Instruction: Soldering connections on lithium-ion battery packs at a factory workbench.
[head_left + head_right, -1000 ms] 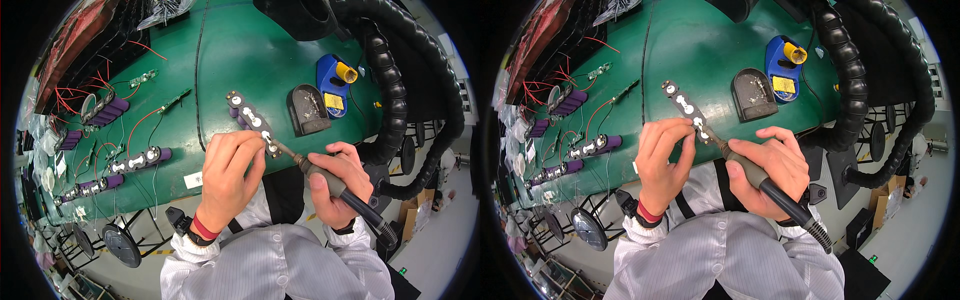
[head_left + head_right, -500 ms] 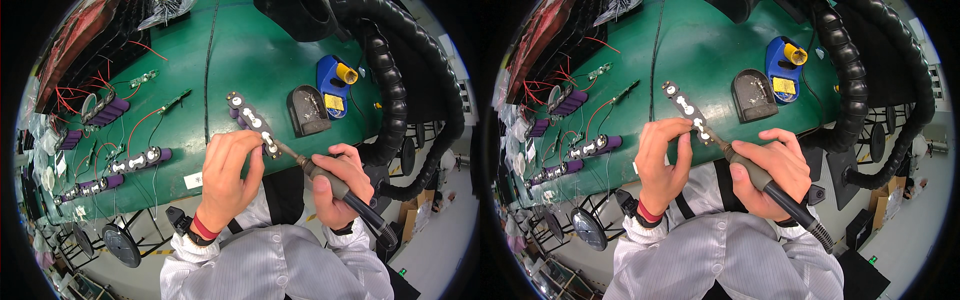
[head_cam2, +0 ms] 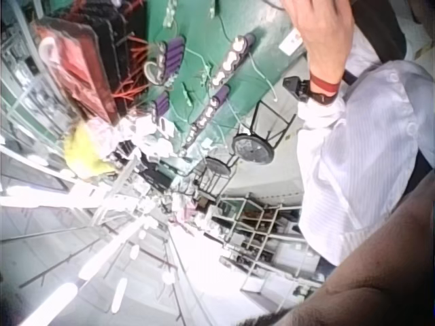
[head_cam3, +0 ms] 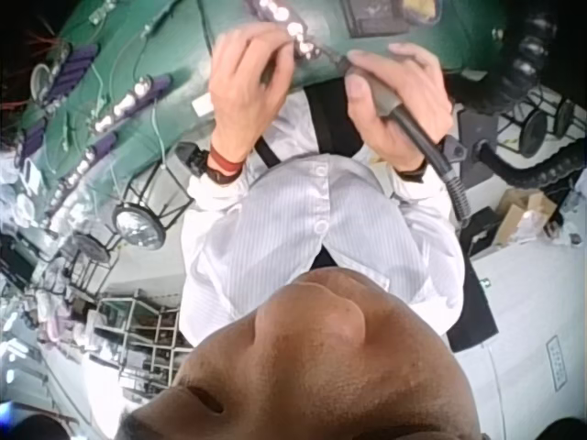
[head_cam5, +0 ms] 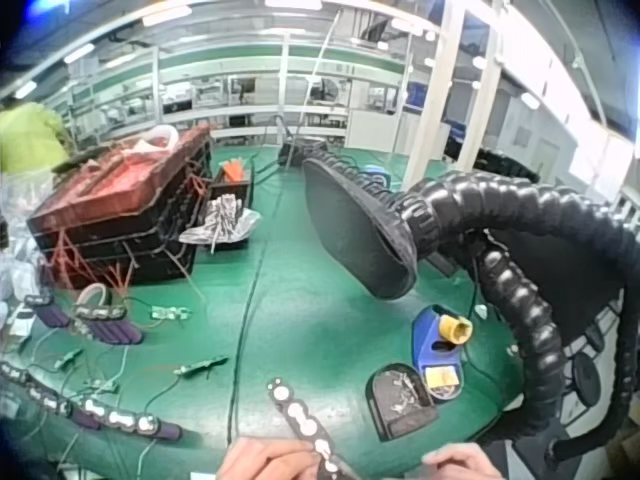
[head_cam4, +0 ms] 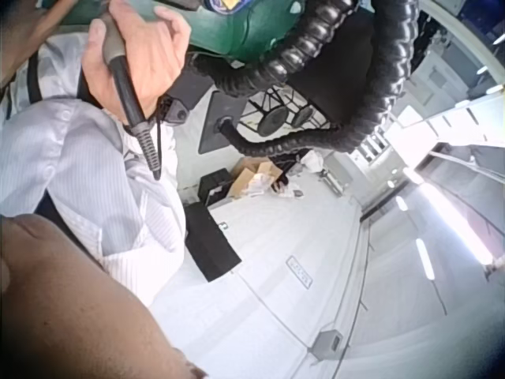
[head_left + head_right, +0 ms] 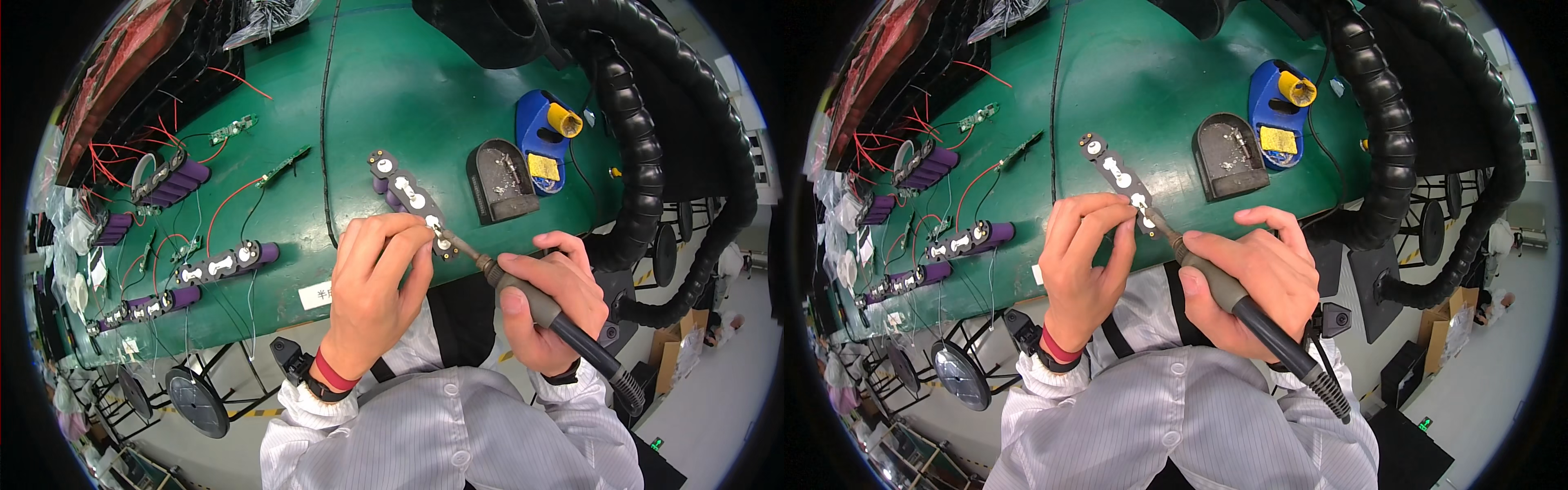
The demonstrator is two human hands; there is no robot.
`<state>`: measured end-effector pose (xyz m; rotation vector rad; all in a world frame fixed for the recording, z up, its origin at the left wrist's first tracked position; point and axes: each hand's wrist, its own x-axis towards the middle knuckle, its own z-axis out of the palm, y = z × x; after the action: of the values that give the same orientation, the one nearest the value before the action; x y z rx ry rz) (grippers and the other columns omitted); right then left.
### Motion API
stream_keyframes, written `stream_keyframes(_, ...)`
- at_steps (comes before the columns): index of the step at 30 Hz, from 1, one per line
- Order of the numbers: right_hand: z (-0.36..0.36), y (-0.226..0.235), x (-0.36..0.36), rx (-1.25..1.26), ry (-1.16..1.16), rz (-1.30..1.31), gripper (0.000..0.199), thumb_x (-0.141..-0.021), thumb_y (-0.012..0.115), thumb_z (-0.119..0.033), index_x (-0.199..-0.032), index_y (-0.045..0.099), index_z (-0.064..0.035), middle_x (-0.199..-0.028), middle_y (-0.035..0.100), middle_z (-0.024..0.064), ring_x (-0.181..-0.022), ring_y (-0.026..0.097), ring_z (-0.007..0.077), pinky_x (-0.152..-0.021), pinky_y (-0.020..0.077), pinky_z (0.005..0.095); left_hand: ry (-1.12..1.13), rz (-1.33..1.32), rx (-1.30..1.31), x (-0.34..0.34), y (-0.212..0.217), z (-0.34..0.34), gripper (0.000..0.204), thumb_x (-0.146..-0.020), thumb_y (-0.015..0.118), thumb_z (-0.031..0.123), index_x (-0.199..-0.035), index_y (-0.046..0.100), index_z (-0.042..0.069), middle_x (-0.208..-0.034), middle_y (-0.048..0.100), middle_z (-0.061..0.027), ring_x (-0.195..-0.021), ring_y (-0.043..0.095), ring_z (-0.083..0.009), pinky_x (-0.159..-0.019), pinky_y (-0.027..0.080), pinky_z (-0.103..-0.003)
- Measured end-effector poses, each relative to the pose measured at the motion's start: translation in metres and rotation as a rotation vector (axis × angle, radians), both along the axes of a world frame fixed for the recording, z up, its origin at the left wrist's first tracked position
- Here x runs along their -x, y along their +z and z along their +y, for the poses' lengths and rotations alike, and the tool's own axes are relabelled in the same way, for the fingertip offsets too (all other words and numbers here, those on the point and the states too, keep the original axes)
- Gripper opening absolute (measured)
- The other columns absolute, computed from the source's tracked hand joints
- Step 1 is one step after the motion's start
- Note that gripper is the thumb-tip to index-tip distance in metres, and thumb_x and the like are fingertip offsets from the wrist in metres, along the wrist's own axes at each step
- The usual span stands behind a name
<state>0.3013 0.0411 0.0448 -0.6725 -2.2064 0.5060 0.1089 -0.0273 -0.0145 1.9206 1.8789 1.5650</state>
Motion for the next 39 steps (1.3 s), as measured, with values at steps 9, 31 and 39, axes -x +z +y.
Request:
stream_keyframes(9,-0.001,0.0045,0.0017,-0.03,0.008,-0.054,0.022,-0.082,0.08,-0.008,-0.103,0.076,-0.0023,-0.077,0.076,0.0036,-0.06,0.065,0.0159,-0.091,0.0547,0.0422,-0.008,-0.059,-0.017,0.0023,-0.0008,-0.0007,0.024,-0.081,0.07,-0.01,-0.103,0.068,0.001,-0.103,0.072,-0.0116,-0.086,0.064,-0.0299,-0.077,0.05,-0.039)
stream_keyframes(31,-0.0002,0.0046,0.0013,-0.013,0.005,-0.031,0.023,-0.082,0.079,-0.008,-0.103,0.076,-0.0008,-0.078,0.076,0.005,-0.061,0.067,0.0168,-0.093,0.0541,0.0423,0.019,-0.105,0.018,-0.0008,0.0001,-0.0046,0.024,-0.083,0.071,-0.009,-0.105,0.067,0.001,-0.104,0.074,-0.0115,-0.086,0.065,-0.0291,-0.077,0.049,-0.038)
stream_keyframes(39,-0.0004,0.0032,0.0021,-0.01,0.003,-0.031,0.023,-0.081,0.079,-0.008,-0.103,0.076,-0.0012,-0.078,0.076,0.0052,-0.061,0.066,0.0169,-0.092,0.054,0.0425,0.013,-0.07,0.0,-0.0003,0.0003,-0.0032,0.023,-0.082,0.071,-0.009,-0.102,0.066,0.002,-0.104,0.074,-0.0108,-0.085,0.064,-0.028,-0.076,0.048,-0.038)
